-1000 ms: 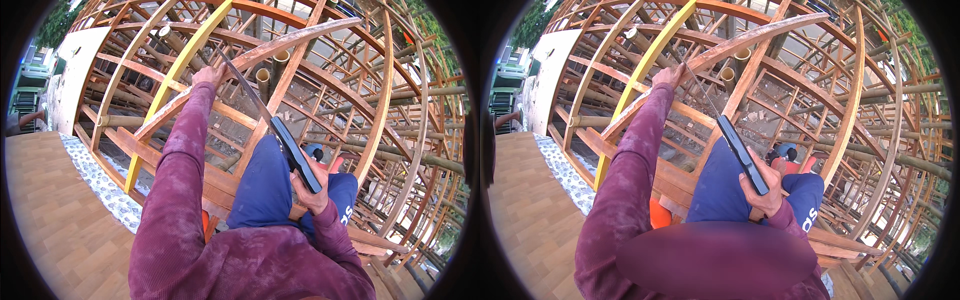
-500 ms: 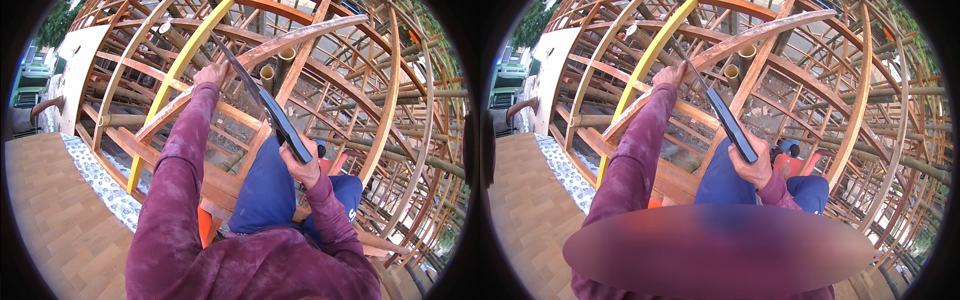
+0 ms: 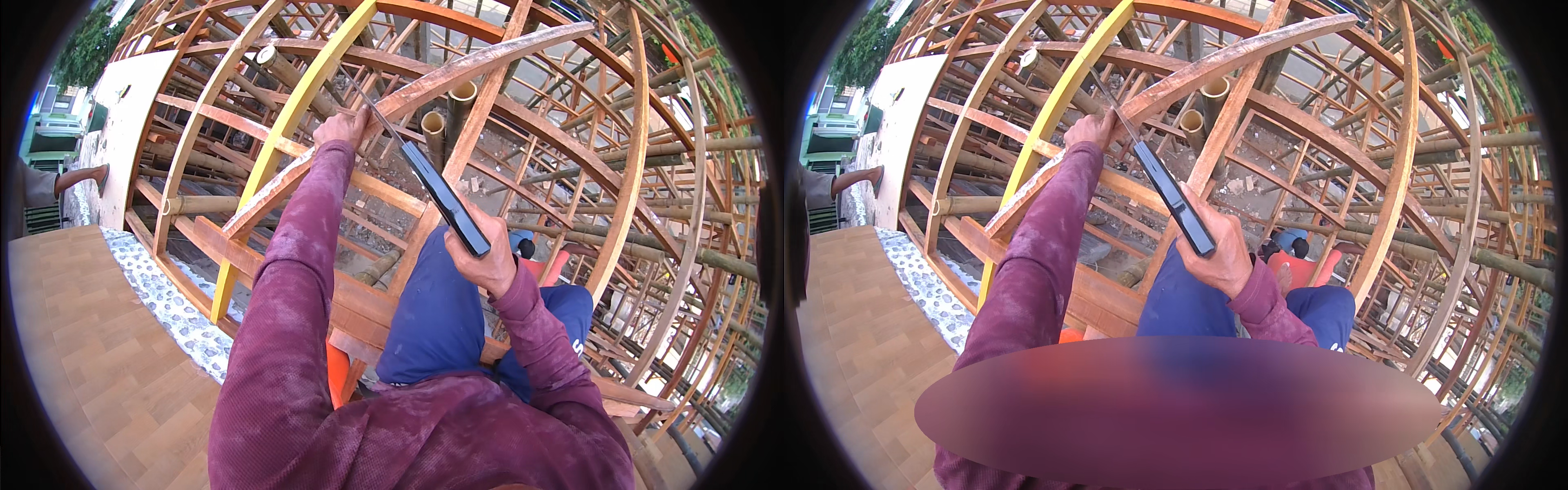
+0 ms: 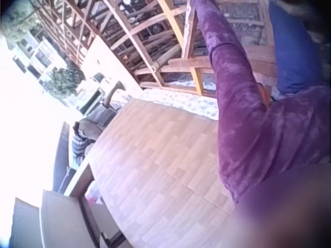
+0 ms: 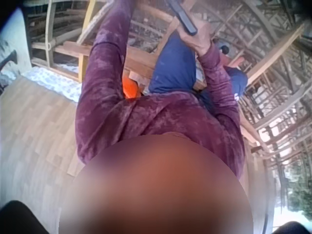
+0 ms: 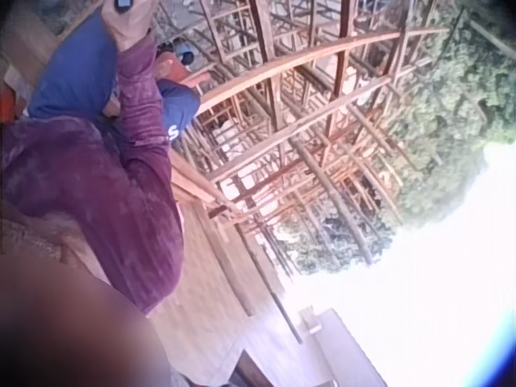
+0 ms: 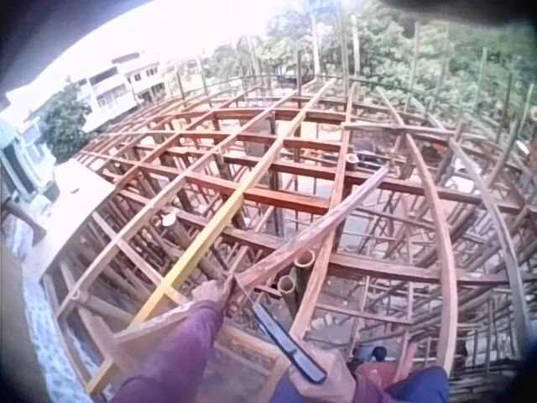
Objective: The person positions a wooden plank on a curved wooden frame, saws it to size, and then hammers nails to secure it. The person uses a hand saw and hammer to cut and fasten the wood.
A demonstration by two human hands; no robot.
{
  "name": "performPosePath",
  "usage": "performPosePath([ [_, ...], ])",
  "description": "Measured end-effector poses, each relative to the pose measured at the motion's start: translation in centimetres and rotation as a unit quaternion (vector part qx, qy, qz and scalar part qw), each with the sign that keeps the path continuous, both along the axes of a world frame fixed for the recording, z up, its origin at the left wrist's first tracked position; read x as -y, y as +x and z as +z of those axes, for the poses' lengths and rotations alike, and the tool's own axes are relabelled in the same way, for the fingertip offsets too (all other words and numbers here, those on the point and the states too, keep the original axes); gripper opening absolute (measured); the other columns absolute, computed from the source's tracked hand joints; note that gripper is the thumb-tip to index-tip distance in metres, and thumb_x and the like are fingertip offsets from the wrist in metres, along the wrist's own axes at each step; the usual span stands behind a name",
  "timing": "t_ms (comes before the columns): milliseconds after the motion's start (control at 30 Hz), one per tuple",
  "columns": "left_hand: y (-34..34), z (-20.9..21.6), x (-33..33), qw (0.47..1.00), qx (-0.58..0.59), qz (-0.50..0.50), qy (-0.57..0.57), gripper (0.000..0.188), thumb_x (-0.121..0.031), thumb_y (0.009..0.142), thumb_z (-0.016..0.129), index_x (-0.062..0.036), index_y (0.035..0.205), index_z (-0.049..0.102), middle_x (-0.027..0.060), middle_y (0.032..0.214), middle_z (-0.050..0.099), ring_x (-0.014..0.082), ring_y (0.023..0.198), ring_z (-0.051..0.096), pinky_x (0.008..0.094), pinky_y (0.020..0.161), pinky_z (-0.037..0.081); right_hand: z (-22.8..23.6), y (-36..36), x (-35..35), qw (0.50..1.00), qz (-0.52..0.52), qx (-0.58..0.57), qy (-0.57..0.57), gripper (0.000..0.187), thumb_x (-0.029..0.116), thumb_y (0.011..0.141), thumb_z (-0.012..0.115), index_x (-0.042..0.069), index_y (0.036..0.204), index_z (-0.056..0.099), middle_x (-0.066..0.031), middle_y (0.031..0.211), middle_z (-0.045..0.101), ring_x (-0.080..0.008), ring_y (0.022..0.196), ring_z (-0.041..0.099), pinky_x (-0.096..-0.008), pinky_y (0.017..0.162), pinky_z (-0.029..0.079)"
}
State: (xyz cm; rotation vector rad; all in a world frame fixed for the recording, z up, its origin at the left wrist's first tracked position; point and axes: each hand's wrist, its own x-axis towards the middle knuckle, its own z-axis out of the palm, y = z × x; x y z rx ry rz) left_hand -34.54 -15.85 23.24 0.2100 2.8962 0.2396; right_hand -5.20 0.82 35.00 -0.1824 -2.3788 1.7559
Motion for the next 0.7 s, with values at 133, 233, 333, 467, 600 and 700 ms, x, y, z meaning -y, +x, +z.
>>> performPosePath([
  [133,0.5,0.1,1.3,1.000,-0.002,0.012,-0.001,0.080,-0.073,0.091,0.032,-0.0080,0.100,0.077,0.0235,0.097,0.072,0.0405,0.099,0.068,0.0486,0.088,0.051,2.2,6.9,-0.5,1.000,0.011,0.027,0.007,0.066,-0.007,0.073,0.057,-0.005,0.138,0.050,-0.0160,0.091,0.070,-0.0166,0.061,0.062,-0.0267,0.068,0.052],
  [233,0.8,0.4,1.3,1.000,-0.006,0.015,-0.013,0.080,-0.073,0.092,0.031,-0.0089,0.101,0.077,0.0226,0.096,0.072,0.0401,0.098,0.069,0.0483,0.088,0.052,1.8,6.4,-0.1,1.000,0.004,0.020,0.008,0.067,-0.008,0.072,0.056,-0.005,0.139,0.050,-0.0176,0.092,0.070,-0.0172,0.060,0.061,-0.0275,0.068,0.052],
  [333,-0.2,0.0,-0.4,1.000,-0.002,-0.001,-0.010,0.080,-0.073,0.092,0.030,-0.0094,0.102,0.077,0.0224,0.097,0.072,0.0394,0.098,0.069,0.0482,0.088,0.052,-1.4,-1.3,0.2,0.999,0.007,-0.001,0.043,0.067,-0.006,0.073,0.057,-0.005,0.139,0.048,-0.0197,0.081,0.063,-0.0173,0.059,0.060,-0.0290,0.065,0.051],
  [467,-0.1,-0.3,0.0,1.000,-0.012,-0.015,-0.016,0.078,-0.072,0.092,0.031,-0.0098,0.102,0.077,0.0231,0.096,0.072,0.0397,0.096,0.069,0.0489,0.087,0.053,0.0,-2.5,0.7,1.000,-0.002,-0.004,-0.008,0.066,-0.005,0.074,0.059,-0.005,0.139,0.047,-0.0197,0.075,0.058,-0.0216,0.060,0.062,-0.0304,0.063,0.050],
  [600,0.4,0.3,1.6,1.000,0.016,-0.006,-0.007,0.078,-0.073,0.092,0.031,-0.0109,0.101,0.077,0.0214,0.095,0.073,0.0392,0.095,0.070,0.0486,0.085,0.053,2.4,6.7,0.3,0.999,0.015,0.031,0.038,0.069,-0.009,0.070,0.057,-0.005,0.139,0.049,-0.0150,0.086,0.070,-0.0224,0.070,0.070,-0.0298,0.085,0.052],
  [700,1.0,0.4,1.7,1.000,0.003,0.016,-0.020,0.078,-0.072,0.092,0.030,-0.0112,0.099,0.078,0.0206,0.096,0.073,0.0388,0.096,0.069,0.0484,0.086,0.052,2.4,7.8,0.1,0.998,0.009,0.039,0.053,0.068,-0.009,0.071,0.056,-0.005,0.138,0.050,-0.0134,0.087,0.072,-0.0157,0.067,0.068,-0.0262,0.073,0.053],
])
